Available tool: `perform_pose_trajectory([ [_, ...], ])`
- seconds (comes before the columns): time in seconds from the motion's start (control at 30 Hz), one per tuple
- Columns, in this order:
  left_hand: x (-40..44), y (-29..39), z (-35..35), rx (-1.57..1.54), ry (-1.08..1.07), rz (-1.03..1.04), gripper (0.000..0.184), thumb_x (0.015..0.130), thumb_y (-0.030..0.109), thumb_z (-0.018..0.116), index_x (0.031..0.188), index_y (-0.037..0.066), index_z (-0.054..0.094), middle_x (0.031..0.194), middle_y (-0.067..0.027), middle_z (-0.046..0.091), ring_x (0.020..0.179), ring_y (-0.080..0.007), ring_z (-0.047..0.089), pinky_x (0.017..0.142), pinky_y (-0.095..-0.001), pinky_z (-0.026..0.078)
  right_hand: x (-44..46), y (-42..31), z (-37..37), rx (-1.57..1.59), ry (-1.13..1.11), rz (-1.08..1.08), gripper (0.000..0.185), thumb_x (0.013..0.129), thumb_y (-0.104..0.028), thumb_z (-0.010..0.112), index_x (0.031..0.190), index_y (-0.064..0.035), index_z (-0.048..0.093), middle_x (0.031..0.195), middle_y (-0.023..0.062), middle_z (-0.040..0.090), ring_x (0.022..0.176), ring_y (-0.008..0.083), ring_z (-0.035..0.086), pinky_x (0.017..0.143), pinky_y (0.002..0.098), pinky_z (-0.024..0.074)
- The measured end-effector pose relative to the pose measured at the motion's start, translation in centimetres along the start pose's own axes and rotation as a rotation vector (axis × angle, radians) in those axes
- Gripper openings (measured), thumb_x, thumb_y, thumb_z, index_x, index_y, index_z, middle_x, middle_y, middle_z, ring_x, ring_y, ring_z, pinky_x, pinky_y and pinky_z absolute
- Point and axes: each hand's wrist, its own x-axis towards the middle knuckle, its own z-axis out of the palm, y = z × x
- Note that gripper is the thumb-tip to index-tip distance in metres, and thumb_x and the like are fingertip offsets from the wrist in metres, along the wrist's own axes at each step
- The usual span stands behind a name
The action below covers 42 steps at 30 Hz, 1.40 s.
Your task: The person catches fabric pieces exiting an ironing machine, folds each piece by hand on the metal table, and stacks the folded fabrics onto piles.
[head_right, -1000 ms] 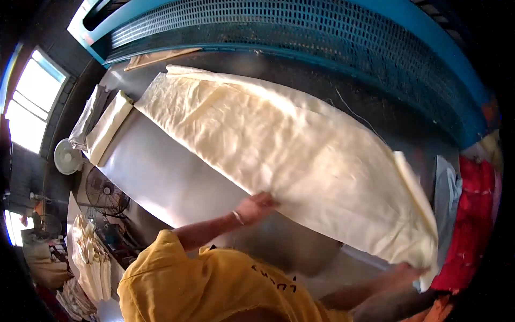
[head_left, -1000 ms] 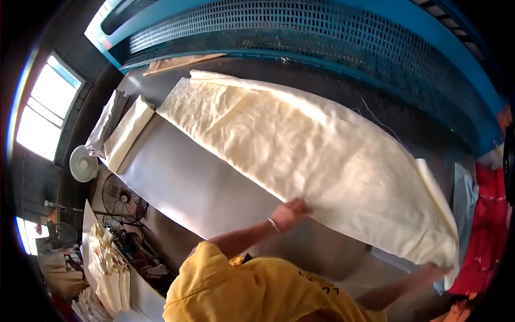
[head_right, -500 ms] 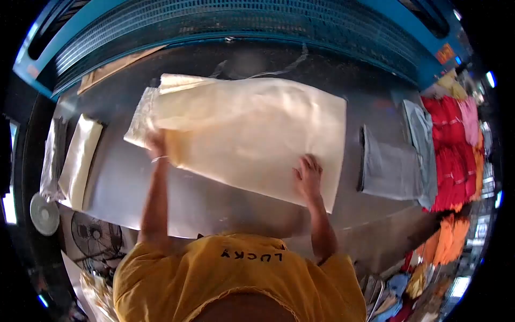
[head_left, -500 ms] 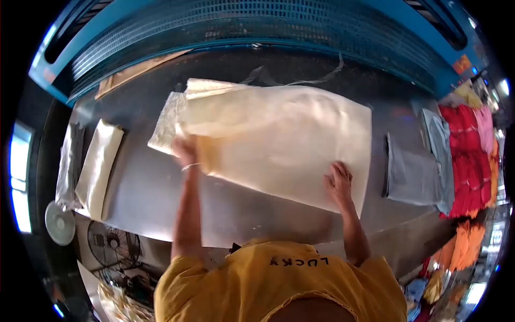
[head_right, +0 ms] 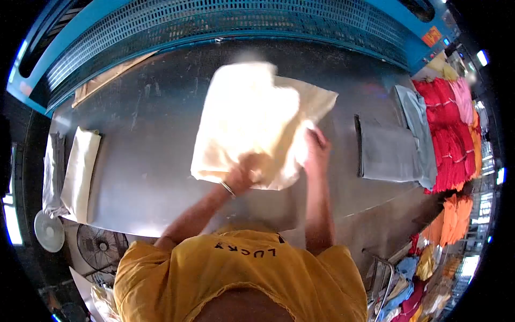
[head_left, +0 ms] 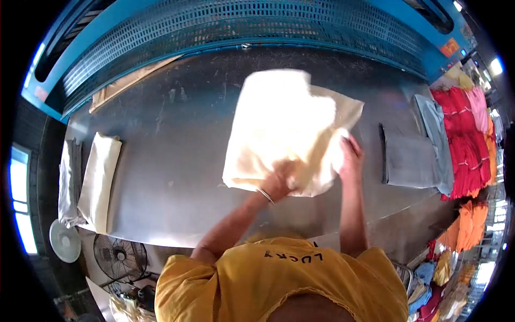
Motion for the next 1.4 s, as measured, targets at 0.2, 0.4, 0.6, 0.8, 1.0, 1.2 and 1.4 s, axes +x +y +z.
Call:
perform_pose_trajectory([
  [0.2,-8.0,0.4,5.0,-0.578,0.165,-0.697,0.036,0.083,0.03,0.057,0.106,0.003,0.054,0.087,-0.0095,0.056,0.085,-0.0203,0.056,0.07,-0.0351,0.047,-1.6,-0.9,11.0,-0.197,-0.829,0.023,0.028,0.088,-0.013,0.054,0.114,-0.0018,0.054,0.101,0.0024,0.058,0.091,0.0095,0.054,0.078,0.0229,0.0434],
  [0.4,-15.5,1.0,-8.5,-0.144,0.853,-0.865,0.035,0.082,0.018,0.062,0.112,0.004,0.051,0.095,-0.0035,0.056,0.076,-0.0139,0.056,0.067,-0.0265,0.048,5.5,10.0,-2.5,-0.451,-0.144,-0.019,0.039,0.088,-0.026,0.051,0.118,-0.0003,0.049,0.122,0.0127,0.047,0.11,0.0223,0.046,0.092,0.0337,0.0387],
  [0.6,-13.7,-4.9,-11.1,-0.991,0.659,-1.044,0.027,0.079,0.019,0.064,0.096,-0.001,0.06,0.082,-0.0037,0.062,0.075,-0.011,0.056,0.066,-0.0264,0.047,3.1,10.2,12.8,-0.267,-0.372,0.322,0.055,0.079,-0.027,0.064,0.12,0.0043,0.045,0.123,0.0152,0.046,0.109,0.023,0.048,0.088,0.0359,0.0418],
  [0.8,-22.7,-12.9,-31.7,-0.751,0.945,-0.957,0.021,0.075,0.014,0.068,0.09,0.0,0.064,0.08,-0.0034,0.063,0.071,-0.0115,0.058,0.063,-0.028,0.049,-4.8,5.1,40.2,-0.08,-0.565,0.228,0.05,0.078,-0.017,0.065,0.117,0.0064,0.043,0.115,0.0151,0.05,0.099,0.0223,0.055,0.082,0.0343,0.0447],
  [1.0,-39.4,-20.9,-51.7,-0.27,1.369,-0.786,0.013,0.077,0.014,0.067,0.082,0.002,0.065,0.073,-0.0008,0.062,0.061,-0.0092,0.056,0.054,-0.0234,0.045,-15.5,10.6,64.3,0.052,-0.9,0.05,0.032,0.075,-0.016,0.065,0.102,-0.0004,0.059,0.089,0.0038,0.061,0.073,0.012,0.055,0.061,0.0272,0.0438],
  [1.2,-49.0,-29.3,-52.3,0.782,0.596,-1.493,0.062,0.07,0.022,0.07,0.122,0.0,0.043,0.121,-0.0185,0.048,0.111,-0.0277,0.046,0.093,-0.0411,0.036,-17.9,32.7,75.1,-0.519,-1.047,-0.007,0.05,0.072,-0.036,0.069,0.099,0.0043,0.056,0.083,0.0161,0.063,0.071,0.0251,0.061,0.058,0.0369,0.0472],
  [1.4,-32.6,-29.2,-48.0,0.813,0.185,-0.822,0.087,0.062,0.029,0.072,0.136,0.019,0.028,0.141,-0.0109,0.025,0.131,-0.0303,0.019,0.107,-0.0487,0.011,-15.0,26.5,67.7,-0.207,-0.821,0.184,0.045,0.084,-0.037,0.058,0.115,-0.005,0.049,0.099,0.0124,0.059,0.089,0.0201,0.058,0.074,0.0309,0.0485],
])
